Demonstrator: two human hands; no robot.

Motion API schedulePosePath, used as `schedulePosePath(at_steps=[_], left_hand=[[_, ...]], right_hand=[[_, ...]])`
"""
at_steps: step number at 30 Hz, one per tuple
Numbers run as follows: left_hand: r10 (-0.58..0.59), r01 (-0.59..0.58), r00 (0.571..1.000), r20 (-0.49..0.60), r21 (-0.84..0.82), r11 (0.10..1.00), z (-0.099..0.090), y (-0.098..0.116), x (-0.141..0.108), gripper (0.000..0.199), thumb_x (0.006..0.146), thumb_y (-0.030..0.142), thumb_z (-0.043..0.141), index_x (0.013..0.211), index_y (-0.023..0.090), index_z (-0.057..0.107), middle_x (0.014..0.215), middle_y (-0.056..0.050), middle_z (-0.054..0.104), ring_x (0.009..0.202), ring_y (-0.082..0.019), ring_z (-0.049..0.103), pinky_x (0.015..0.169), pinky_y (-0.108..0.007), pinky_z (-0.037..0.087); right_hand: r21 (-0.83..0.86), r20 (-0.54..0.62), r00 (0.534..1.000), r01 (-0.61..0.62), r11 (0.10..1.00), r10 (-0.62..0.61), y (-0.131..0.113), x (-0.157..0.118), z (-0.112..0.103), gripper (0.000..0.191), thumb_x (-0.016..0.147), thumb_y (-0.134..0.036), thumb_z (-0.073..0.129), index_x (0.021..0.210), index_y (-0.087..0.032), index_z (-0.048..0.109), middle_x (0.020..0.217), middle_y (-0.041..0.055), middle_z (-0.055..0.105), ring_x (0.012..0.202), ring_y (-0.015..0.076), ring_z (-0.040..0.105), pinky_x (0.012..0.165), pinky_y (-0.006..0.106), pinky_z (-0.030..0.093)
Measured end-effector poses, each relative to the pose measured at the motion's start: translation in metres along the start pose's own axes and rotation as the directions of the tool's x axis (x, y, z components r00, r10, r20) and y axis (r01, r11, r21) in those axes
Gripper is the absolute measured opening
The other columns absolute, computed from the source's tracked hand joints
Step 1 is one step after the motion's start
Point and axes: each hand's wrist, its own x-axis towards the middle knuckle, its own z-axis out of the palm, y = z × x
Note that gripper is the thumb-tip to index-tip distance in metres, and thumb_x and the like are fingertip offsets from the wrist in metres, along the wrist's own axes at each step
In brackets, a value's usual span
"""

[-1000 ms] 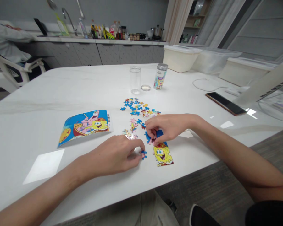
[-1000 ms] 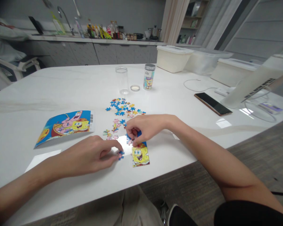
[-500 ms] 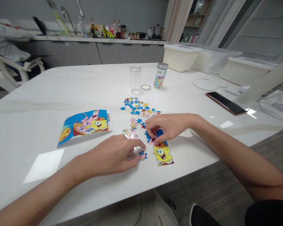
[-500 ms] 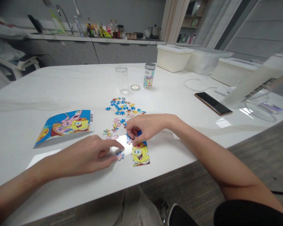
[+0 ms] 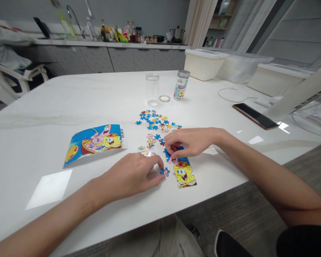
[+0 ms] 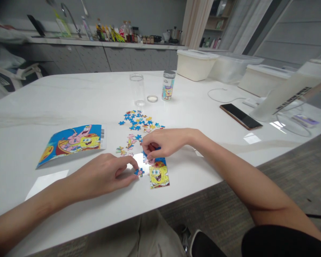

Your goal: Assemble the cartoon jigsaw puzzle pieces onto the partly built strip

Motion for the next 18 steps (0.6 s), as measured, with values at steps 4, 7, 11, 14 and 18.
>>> schedulePosePath(at_steps=[4,7,11,14,18], left_hand=[[-0.006,0.009,0.998,-0.069,0.038,0.999,0.0031,-0.0003,0.0019,0.019,0.089,0.034,0.052,0.094,0.020,0.064,0.046,0.008,0.046,0.040,-0.010,0.045,0.047,-0.022,0.030],[-0.025,0.030,0.996,-0.081,0.066,0.997,0.0047,-0.0009,0.0028,0.017,0.088,0.033,0.054,0.093,0.020,0.064,0.045,0.009,0.046,0.038,-0.010,0.043,0.047,-0.023,0.031],[-0.046,0.050,0.997,-0.055,0.073,0.996,0.0061,-0.0011,0.0035,0.017,0.088,0.035,0.056,0.093,0.020,0.064,0.044,0.009,0.045,0.039,-0.011,0.044,0.048,-0.023,0.029],[-0.050,0.053,0.998,-0.030,0.083,0.995,0.0069,-0.0007,0.0036,0.018,0.089,0.037,0.058,0.089,0.020,0.064,0.045,0.008,0.046,0.042,-0.012,0.046,0.048,-0.023,0.029],[-0.054,0.056,0.998,-0.023,0.100,0.993,0.0070,-0.0007,0.0035,0.022,0.088,0.041,0.060,0.086,0.020,0.064,0.047,0.007,0.049,0.045,-0.013,0.049,0.049,-0.024,0.028]], right_hand=[[-0.019,-0.014,1.000,0.023,1.000,-0.023,-0.0016,0.0002,-0.0009,0.007,0.085,-0.018,0.052,0.080,-0.016,0.057,0.074,0.0016,0.055,0.066,0.0125,0.048,0.064,0.026,0.038],[-0.024,-0.011,1.000,0.022,0.999,-0.022,-0.0017,0.0001,-0.0006,0.006,0.084,-0.017,0.052,0.080,-0.016,0.057,0.075,0.0018,0.056,0.067,0.0127,0.048,0.064,0.026,0.038],[-0.033,-0.008,1.000,0.019,0.999,-0.019,-0.0015,-0.0001,-0.0002,0.006,0.084,-0.018,0.052,0.081,-0.016,0.057,0.076,0.0022,0.056,0.068,0.0128,0.049,0.064,0.026,0.039],[-0.036,-0.002,1.000,0.008,0.999,-0.008,-0.0023,-0.0002,-0.0004,0.006,0.083,-0.017,0.052,0.080,-0.016,0.057,0.076,0.0022,0.056,0.068,0.0128,0.049,0.064,0.026,0.038],[-0.037,0.004,1.000,0.000,0.999,0.000,-0.0024,-0.0001,-0.0004,0.005,0.082,-0.016,0.052,0.080,-0.016,0.056,0.076,0.0022,0.056,0.068,0.0128,0.049,0.064,0.026,0.038]])
